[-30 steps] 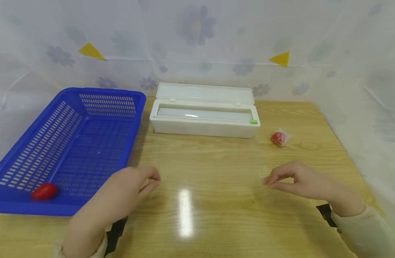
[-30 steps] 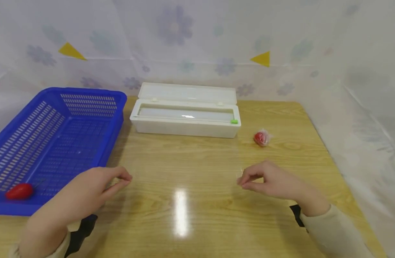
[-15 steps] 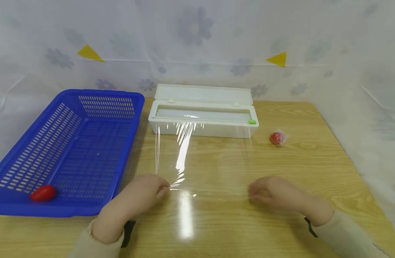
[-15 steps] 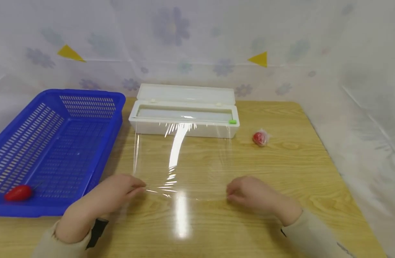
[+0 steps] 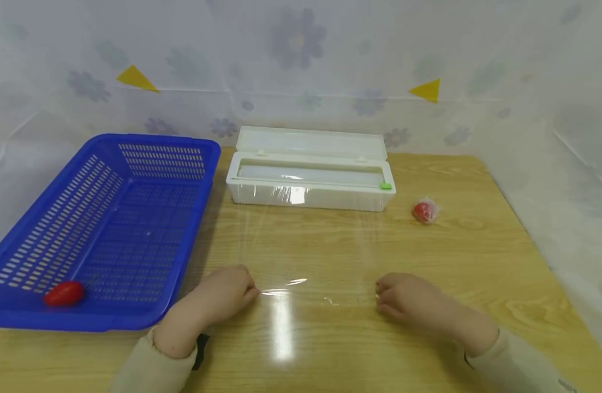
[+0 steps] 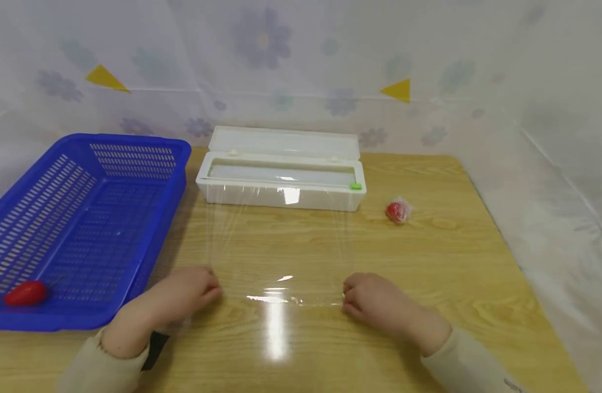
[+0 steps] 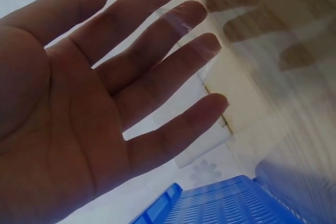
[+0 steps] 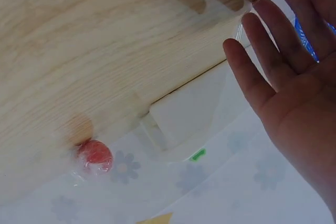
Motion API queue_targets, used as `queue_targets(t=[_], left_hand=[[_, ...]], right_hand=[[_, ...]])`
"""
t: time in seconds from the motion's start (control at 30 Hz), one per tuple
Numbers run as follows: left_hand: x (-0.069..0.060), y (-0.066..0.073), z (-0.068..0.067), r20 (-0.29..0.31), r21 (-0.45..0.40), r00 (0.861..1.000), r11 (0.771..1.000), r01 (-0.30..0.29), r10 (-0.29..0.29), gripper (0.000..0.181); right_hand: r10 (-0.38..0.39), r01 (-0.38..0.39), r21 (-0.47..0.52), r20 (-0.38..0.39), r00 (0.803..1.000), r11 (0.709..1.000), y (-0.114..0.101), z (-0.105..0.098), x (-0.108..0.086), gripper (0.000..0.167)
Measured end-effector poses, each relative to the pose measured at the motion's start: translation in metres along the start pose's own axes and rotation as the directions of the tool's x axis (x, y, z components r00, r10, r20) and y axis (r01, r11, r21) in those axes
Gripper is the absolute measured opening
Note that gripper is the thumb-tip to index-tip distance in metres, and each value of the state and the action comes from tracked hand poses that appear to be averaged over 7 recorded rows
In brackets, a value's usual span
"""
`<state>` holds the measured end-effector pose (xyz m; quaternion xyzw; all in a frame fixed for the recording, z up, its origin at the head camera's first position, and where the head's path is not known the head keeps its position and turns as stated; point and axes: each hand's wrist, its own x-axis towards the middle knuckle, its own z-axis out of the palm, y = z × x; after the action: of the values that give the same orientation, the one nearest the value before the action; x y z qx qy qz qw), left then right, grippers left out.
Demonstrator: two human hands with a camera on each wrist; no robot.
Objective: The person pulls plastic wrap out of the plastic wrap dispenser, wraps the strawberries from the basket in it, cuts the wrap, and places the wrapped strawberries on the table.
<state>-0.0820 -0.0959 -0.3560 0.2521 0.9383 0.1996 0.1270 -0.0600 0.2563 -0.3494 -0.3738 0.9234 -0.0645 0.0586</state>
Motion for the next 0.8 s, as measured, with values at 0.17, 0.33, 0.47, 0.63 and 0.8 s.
queue_targets(t=[0.17,0.33,0.47,0.63,0.8], left_hand=[[0.005,0.001,0.000,0.041,-0.024,0.999,0.999,0.031,-0.030,0.030],[0.007,0.002,-0.001,0.064,-0.053,0.996,0.997,0.059,-0.056,0.030],[0.008,0.003,-0.002,0.069,-0.065,0.996,0.996,0.068,-0.063,0.031],[0.009,0.001,-0.001,0.048,-0.061,0.998,0.998,0.035,-0.032,0.029],[0.009,-0.002,0.003,0.029,-0.062,0.999,0.998,0.016,-0.014,0.025]], right_hand=[[-0.071,0.068,-0.030,-0.091,0.993,0.997,0.001,0.004,0.001,0.007],[0.062,-0.060,0.056,-0.038,0.997,0.997,0.005,0.005,0.006,0.012],[0.145,-0.142,0.105,-0.015,0.989,0.984,0.008,0.006,0.010,0.010],[0.136,-0.133,0.140,-0.011,0.991,0.981,0.013,0.010,0.012,0.013],[0.143,-0.149,0.208,0.042,0.989,0.967,0.018,0.009,0.014,0.013]])
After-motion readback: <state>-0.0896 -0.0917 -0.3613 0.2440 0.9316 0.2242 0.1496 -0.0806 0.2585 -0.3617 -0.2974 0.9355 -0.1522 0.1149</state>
